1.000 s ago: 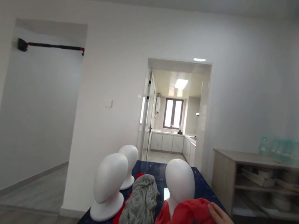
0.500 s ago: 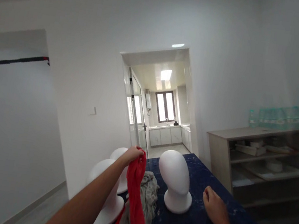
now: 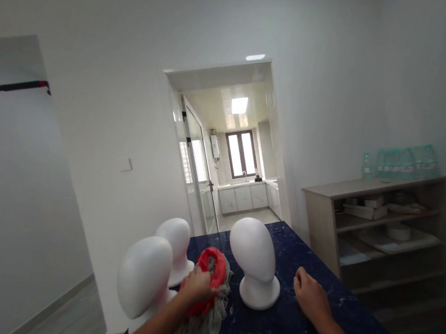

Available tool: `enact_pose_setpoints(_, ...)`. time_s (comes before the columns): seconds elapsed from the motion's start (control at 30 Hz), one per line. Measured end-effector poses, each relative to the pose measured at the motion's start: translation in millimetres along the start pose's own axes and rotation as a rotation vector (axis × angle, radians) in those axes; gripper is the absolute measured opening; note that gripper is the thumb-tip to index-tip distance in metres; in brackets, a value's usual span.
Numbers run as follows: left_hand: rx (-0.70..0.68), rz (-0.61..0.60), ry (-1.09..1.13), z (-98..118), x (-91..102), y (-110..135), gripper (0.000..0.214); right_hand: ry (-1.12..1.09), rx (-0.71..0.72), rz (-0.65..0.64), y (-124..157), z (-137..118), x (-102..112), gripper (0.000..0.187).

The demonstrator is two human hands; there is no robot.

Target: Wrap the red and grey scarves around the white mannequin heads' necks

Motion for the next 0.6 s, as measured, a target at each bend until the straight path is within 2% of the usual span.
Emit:
enact_pose_setpoints(0.1,-0.113,-0.048,0.101,25,-63.0,22,0.109,0.020,0.002,-0.029,-1,0,-4,0.016)
enact_pose_setpoints(0.13,-0.143,-0.011,0.258,38,-77.2,25,0.117,0.029,0.003,-0.042,-2,1,-6,0.016)
enact_pose_setpoints(0.23,-0.216,0.149,0.626,73,-107.6,26,0.123,0.051,0.004,-0.073,-3,3,-10,0.015)
enact_pose_setpoints(0.3,-0.211,0.263,0.753,86,-121.2,25,0.122,0.060,-0.002,-0.083,-3,6,-12,0.014)
enact_pose_setpoints(0.4,-0.111,0.415,0.748,91,-131.2,25,0.110,0.070,0.002,-0.089,-5,10,-14,0.014)
enact_pose_setpoints(0.47,-0.068,0.464,0.732,92,-128.8,26,0.096,0.072,0.012,-0.095,-6,13,-15,0.014)
enact_pose_setpoints(0.53,-0.080,0.461,0.764,94,-117.6,29,0.090,0.063,0.016,-0.101,-7,15,-17,0.015)
enact_pose_setpoints(0.6,-0.152,0.371,0.814,94,-100.3,40,0.089,0.047,0.010,-0.110,-7,18,-18,0.015)
Point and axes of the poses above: each hand's wrist, its own y-axis away from the middle knuckle, its own x-axis out of the back of the hand, z = x × y, the point moved 8 cm from there along -y, towards the middle knuckle, and after that the axes turned 5 degrees about -y, right-handed, at the moved point
